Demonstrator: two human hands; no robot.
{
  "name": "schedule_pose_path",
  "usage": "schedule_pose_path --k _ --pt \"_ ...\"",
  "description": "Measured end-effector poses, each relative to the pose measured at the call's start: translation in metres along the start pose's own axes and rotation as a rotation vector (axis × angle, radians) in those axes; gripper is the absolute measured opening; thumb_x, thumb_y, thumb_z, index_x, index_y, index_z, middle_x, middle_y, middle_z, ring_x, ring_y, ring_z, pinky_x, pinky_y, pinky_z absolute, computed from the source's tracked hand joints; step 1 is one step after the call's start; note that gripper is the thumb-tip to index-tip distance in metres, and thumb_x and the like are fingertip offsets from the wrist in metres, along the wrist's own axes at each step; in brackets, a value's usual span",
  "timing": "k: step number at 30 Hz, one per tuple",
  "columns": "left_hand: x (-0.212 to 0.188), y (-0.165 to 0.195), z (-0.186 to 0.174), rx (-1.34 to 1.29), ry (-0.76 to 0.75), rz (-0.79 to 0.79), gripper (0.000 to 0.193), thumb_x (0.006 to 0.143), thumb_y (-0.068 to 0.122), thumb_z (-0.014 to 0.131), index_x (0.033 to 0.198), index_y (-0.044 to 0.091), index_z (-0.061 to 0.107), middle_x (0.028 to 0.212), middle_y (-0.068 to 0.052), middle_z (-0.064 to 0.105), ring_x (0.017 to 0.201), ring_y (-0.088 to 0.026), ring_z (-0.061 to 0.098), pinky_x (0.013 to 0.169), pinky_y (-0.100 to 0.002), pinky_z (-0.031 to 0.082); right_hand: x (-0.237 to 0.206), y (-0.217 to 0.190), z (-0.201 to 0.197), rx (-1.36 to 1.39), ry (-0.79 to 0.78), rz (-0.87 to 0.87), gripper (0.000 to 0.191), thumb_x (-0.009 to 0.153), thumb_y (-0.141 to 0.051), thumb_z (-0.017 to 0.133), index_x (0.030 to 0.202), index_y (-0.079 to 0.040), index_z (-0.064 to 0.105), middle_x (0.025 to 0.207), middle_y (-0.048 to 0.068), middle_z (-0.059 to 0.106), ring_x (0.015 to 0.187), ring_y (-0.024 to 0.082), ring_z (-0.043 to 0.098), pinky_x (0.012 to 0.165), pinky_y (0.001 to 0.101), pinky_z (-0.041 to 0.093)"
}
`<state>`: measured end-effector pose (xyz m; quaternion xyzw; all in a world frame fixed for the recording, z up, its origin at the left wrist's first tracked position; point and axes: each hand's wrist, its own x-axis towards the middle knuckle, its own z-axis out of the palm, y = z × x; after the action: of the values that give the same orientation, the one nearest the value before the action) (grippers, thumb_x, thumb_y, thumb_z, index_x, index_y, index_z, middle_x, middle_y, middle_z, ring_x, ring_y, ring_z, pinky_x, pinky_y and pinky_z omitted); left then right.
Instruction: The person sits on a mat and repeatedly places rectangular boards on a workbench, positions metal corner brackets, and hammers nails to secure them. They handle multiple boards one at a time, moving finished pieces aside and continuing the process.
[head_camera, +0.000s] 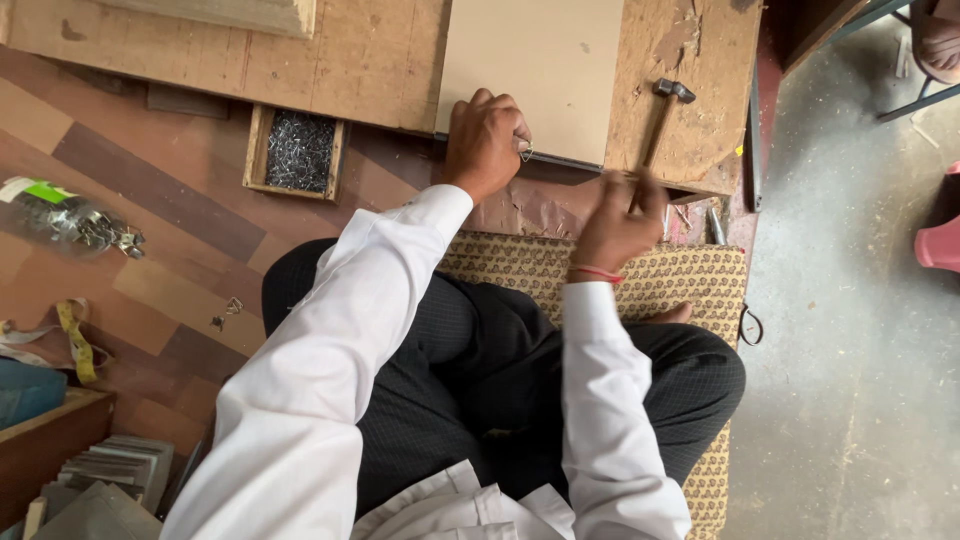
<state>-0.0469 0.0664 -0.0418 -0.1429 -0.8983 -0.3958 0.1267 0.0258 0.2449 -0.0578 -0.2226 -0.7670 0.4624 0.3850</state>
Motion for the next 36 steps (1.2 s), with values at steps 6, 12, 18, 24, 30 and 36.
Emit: schedule_pose_path --k 6,12,18,24,30,36 --pt "0.000 0.001 -0.001 0.000 -0.001 -0.008 0.016 0.077 0.001 0.078 0.068 0.013 0.073 0.089 0.002 0.072 0.095 -0.023 0.059 0.085 -0.042 0.040 0.029 -0.001 -0.040 0.367 -0.376 1.001 0.029 0.097 -0.018 0.056 0.122 -0.006 0.063 0.077 0.009 0.071 0.052 0.015 0.057 0.043 0.0276 0.044" --pt "-0.001 -0.002 0.000 0.030 0.050 0.048 0.018 0.077 -0.003 0.076 0.069 0.013 0.073 0.089 0.001 0.071 0.096 -0.024 0.059 0.085 -0.042 0.039 -0.050 -0.050 -0.090 -0.019 -0.538 0.245 0.041 0.105 -0.012 0.057 0.145 -0.005 0.054 0.080 0.008 0.069 0.054 0.011 0.056 0.044 0.0248 0.045" --pt "-0.001 -0.004 0.006 0.051 0.024 0.011 0.017 0.074 -0.004 0.075 0.072 0.013 0.073 0.090 0.002 0.071 0.095 -0.023 0.058 0.083 -0.040 0.038 -0.092 -0.073 -0.118 -0.296 -0.548 -0.396 0.054 0.099 -0.002 0.064 0.152 -0.015 0.055 0.102 0.018 0.073 0.081 0.025 0.074 0.069 0.0364 0.058" --pt "0.001 -0.006 0.009 0.069 -0.037 -0.027 0.010 0.080 0.005 0.078 0.076 0.010 0.072 0.091 -0.001 0.070 0.092 -0.023 0.056 0.079 -0.040 0.037 -0.090 -0.071 -0.114 -0.403 -0.580 -0.248 0.051 0.097 0.002 0.067 0.145 -0.015 0.062 0.090 0.019 0.071 0.074 0.026 0.071 0.066 0.0375 0.056" --pt "0.000 -0.006 0.006 0.029 0.019 0.016 0.020 0.078 -0.003 0.074 0.066 0.013 0.071 0.086 -0.001 0.071 0.094 -0.024 0.058 0.084 -0.043 0.039 -0.094 -0.060 -0.119 -0.281 -0.471 -0.346 0.050 0.097 0.006 0.065 0.143 -0.014 0.063 0.092 0.015 0.073 0.079 0.022 0.072 0.074 0.0338 0.058" --pt "0.000 -0.004 0.004 0.012 0.006 0.000 0.017 0.072 -0.002 0.075 0.066 0.013 0.071 0.086 -0.001 0.071 0.092 -0.026 0.059 0.080 -0.044 0.038 -0.090 -0.072 -0.115 -0.158 -0.535 -0.207 0.046 0.097 0.008 0.064 0.142 -0.005 0.062 0.118 0.019 0.074 0.095 0.016 0.074 0.076 0.0297 0.057"
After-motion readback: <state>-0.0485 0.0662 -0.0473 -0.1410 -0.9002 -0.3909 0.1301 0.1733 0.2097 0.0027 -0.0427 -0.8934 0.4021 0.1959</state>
